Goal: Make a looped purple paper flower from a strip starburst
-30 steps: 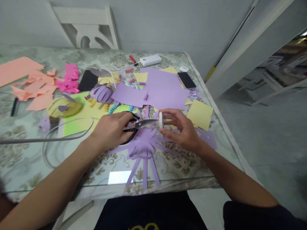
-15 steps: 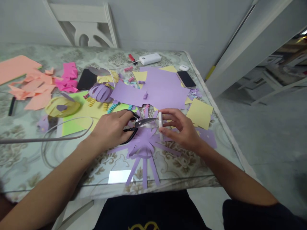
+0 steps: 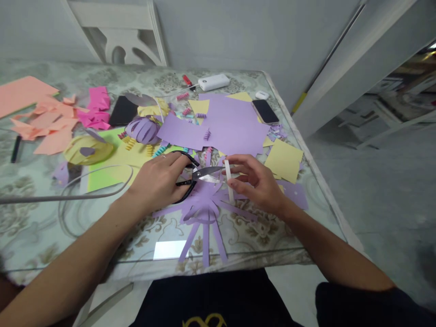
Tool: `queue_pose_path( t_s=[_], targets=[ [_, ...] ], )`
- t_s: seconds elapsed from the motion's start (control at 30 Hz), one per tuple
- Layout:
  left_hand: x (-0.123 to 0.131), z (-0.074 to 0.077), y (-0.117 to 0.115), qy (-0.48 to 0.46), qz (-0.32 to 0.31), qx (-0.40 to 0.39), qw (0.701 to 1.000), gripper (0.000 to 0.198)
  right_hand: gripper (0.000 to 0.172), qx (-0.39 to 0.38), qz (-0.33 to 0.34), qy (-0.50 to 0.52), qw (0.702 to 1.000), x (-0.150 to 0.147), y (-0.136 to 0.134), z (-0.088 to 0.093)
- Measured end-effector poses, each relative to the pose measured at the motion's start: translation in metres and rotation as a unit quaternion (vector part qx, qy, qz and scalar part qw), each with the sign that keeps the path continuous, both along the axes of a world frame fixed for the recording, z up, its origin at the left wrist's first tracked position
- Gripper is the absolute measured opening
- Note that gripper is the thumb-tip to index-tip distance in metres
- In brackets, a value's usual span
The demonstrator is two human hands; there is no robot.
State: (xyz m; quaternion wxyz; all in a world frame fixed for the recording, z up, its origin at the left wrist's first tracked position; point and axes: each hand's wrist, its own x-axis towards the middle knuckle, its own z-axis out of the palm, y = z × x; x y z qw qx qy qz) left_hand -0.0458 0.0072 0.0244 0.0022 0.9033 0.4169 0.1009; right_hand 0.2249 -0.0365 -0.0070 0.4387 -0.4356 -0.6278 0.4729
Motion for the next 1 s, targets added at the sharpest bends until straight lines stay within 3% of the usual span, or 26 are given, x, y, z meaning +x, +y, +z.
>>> queue_pose_path(
  t_s=[1.0],
  targets=[
    [0.0000, -0.0006, 0.0011, 0.004, -0.025, 0.002, 1.000, 0.027, 0.047, -0.005, -0.011, -0.020, 1.000, -0.0016, -0.0009, -0.0004]
  ],
)
